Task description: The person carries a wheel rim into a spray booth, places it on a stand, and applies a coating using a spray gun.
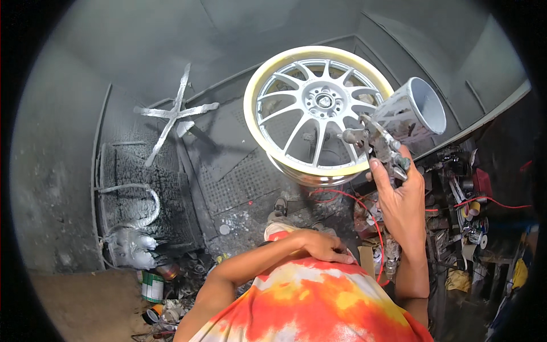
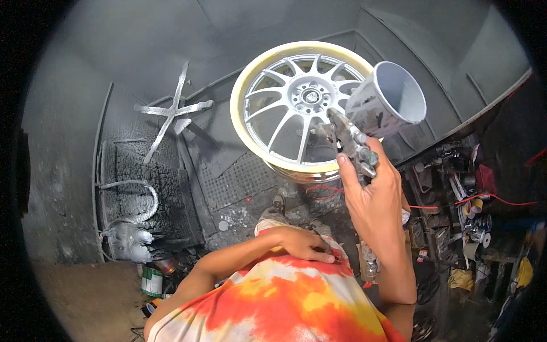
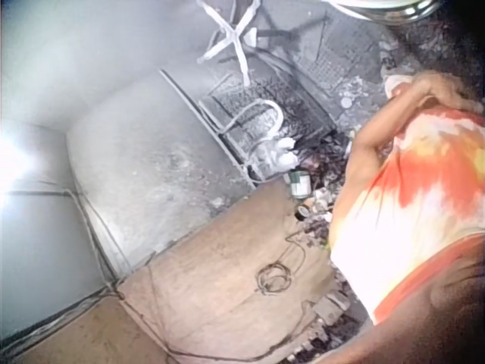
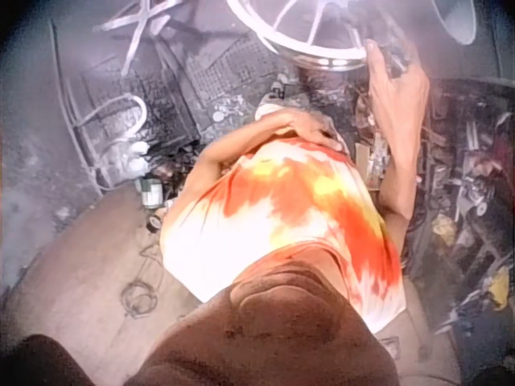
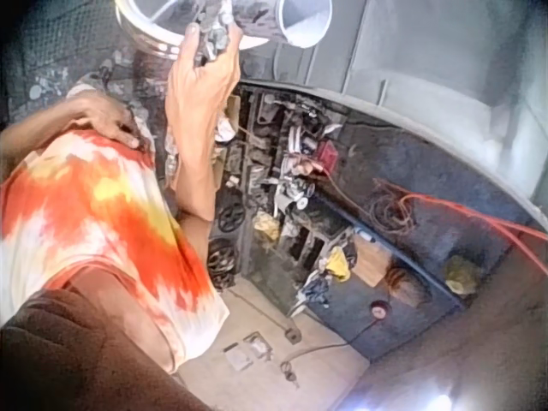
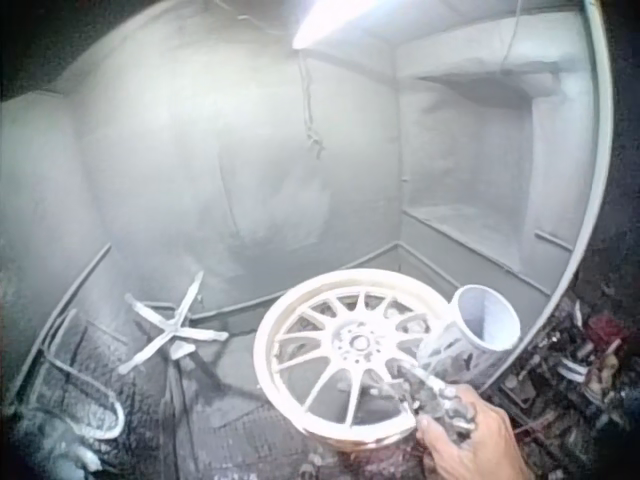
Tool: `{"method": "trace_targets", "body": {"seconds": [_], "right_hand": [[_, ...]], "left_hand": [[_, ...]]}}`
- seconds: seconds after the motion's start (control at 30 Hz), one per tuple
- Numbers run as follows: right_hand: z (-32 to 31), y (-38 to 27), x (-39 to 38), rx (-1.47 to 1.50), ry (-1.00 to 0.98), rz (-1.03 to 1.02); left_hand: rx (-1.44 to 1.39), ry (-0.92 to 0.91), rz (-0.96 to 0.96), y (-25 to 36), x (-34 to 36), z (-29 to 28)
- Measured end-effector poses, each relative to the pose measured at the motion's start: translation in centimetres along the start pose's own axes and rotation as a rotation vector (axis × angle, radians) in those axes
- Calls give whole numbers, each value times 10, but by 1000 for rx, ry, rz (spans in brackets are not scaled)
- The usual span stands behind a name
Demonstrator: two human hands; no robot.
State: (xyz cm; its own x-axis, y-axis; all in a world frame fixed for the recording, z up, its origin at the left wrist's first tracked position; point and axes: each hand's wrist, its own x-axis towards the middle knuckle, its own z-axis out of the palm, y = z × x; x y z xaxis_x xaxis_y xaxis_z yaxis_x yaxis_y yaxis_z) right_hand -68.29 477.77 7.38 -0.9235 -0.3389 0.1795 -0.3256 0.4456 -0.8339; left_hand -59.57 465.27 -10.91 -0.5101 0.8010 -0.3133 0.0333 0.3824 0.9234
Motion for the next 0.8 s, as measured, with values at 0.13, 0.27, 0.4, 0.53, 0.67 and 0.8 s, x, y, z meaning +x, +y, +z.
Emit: {"method": "trace_targets", "body": {"seconds": [0.13,0.27,0.4,0.53,0.67,0.8], "right_hand": [[12,4,5,61,-53,-51],[18,10,4,138,-143,20],[27,-9,-1,194,-243,30],[37,-26,5,142,-238,52],[48,-25,17,70,-128,-22],[48,-23,30,49,-36,55]], "left_hand": [[-159,38,558,82,-79,-42],[-34,-37,1140,134,-181,-61],[578,82,1438,204,-260,-37],[602,-179,1075,236,-274,-73],[723,-19,1140,227,-281,-82],[746,20,1162,217,-292,-106]]}}
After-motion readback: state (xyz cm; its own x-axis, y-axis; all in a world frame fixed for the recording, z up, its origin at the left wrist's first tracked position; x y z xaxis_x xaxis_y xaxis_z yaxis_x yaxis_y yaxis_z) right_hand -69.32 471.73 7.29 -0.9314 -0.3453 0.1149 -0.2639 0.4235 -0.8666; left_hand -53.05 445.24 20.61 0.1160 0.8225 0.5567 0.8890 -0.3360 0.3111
